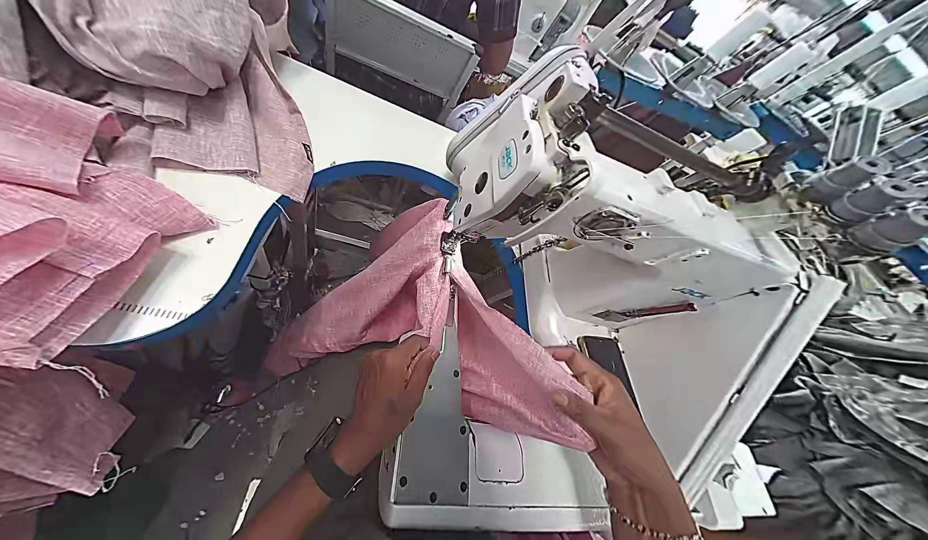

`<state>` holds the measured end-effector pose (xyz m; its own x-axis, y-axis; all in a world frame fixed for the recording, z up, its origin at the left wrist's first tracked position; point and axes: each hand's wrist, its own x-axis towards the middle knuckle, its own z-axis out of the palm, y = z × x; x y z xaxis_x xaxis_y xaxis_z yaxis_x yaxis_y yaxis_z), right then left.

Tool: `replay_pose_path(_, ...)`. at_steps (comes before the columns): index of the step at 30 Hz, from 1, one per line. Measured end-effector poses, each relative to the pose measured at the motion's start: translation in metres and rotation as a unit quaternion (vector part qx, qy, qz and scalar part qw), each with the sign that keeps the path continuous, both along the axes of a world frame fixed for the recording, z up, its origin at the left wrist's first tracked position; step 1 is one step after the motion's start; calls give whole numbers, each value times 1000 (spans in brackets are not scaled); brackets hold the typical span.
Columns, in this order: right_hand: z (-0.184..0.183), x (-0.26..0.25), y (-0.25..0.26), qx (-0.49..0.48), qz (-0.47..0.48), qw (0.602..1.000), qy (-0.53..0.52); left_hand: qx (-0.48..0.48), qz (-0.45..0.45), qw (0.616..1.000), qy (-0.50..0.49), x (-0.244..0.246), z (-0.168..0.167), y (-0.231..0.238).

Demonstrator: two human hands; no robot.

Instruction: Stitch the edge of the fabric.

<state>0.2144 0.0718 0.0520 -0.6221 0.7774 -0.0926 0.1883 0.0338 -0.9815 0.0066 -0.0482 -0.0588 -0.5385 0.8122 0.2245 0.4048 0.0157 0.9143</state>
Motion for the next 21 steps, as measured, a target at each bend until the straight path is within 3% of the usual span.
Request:
replay_pose_path(2, 11, -10, 5, 123, -1, 983, -138, -1, 2, 1000, -2, 0, 0, 0)
replay_pose_path(3, 13, -14, -1, 267, 3, 937, -227, 0, 6, 1000, -2, 0, 0, 0)
replay_pose_path(5, 2, -25, -31, 558, 40, 764, -321, 22, 17, 999, 16, 2, -3, 1)
replay_pose_path(6, -6, -31, -52, 618, 83, 709, -329, 37, 20, 998, 37, 5, -4, 1)
replay_pose_path(8, -27, -43, -81, 671, 165, 658, -299, 66, 19, 993, 100, 15, -1, -6)
replay_pose_path(10, -28, -54, -85, 671, 182, 659, -286, 77, 7, 990, 115, 20, 4, -10)
replay_pose_path(14, -25, -61, -75, 615, 146, 713, -304, 99, -17, 990, 100, 13, -4, -2)
replay_pose_path(21, -30, -89, -51, 606, 78, 721, -327, 145, -5, 989, 13, -3, -10, 39)
